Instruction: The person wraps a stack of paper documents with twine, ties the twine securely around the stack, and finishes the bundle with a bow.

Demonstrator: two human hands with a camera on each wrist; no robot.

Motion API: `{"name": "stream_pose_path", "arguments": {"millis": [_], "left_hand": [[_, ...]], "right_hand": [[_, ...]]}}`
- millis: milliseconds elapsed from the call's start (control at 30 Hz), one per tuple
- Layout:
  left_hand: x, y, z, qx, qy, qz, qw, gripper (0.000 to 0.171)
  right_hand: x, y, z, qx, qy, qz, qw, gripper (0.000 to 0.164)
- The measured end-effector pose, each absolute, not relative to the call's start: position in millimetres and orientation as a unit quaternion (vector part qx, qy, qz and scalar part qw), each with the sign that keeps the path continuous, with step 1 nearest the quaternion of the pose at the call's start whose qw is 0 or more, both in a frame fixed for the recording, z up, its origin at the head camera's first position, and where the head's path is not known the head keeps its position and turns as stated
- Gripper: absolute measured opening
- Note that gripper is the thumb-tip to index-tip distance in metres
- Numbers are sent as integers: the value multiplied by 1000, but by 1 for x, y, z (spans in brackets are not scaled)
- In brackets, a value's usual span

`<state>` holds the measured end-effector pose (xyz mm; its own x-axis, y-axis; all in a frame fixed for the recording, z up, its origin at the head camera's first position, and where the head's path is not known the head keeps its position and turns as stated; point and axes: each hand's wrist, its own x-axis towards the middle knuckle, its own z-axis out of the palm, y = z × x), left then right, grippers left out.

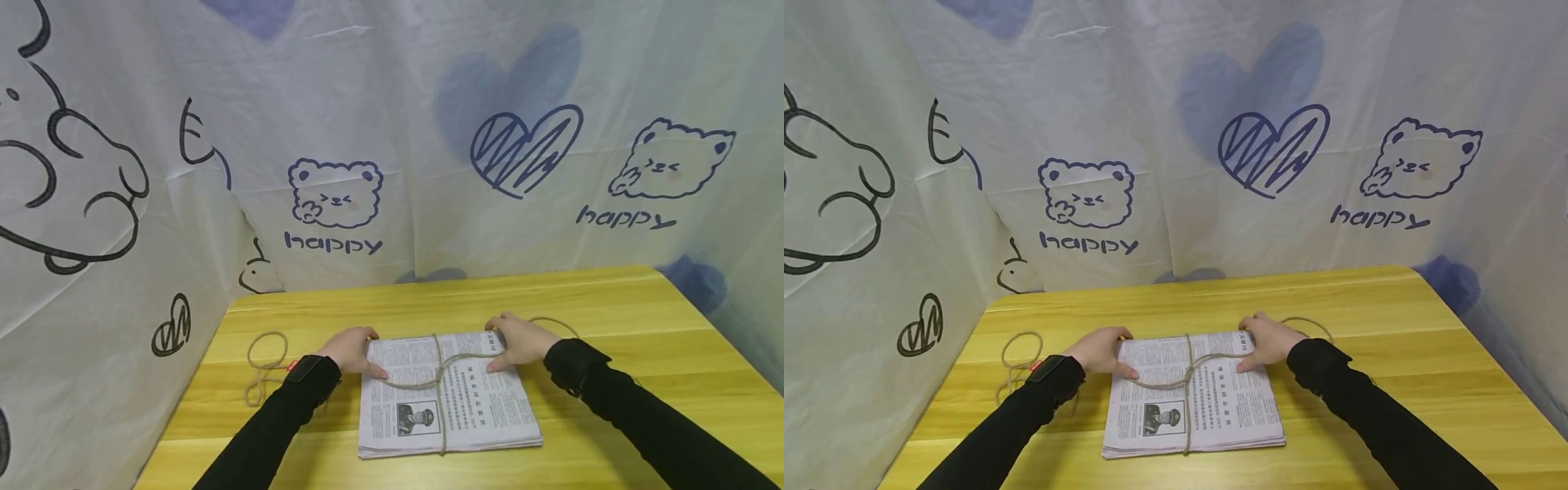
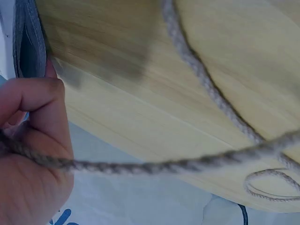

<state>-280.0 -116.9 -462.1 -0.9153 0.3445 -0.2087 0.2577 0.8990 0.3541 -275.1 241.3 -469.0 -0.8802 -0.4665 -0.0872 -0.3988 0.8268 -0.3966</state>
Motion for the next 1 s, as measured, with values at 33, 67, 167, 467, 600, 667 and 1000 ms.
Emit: {"name": "stream_pose_path", "arguments": {"millis": [33, 67, 167, 467, 600, 667, 1000], "left_hand": [[-281, -115, -463, 151, 965, 167, 137, 83], [-282, -114, -463, 146, 964, 170, 141, 83], [-283, -113, -461, 135, 963, 181, 148, 80], [-279, -121, -431, 158, 954, 237, 94, 34], [-278, -125, -401, 182, 949, 257, 29, 41], [-275, -127, -387, 192, 947, 256, -17, 38], [-240, -128, -378, 287, 901, 189, -265, 31]], "right_hand": [[-277, 241, -469, -225, 950, -191, 97, 80], [-278, 241, -469, -224, 949, -195, 104, 77], [-280, 242, -467, -221, 945, -211, 121, 65], [-277, 246, -445, -217, 927, -291, 92, 29], [-274, 248, -420, -219, 931, -290, 19, 21], [-271, 248, -405, -234, 929, -283, -37, 19], [-244, 254, -382, -302, 896, -172, -275, 32]]}}
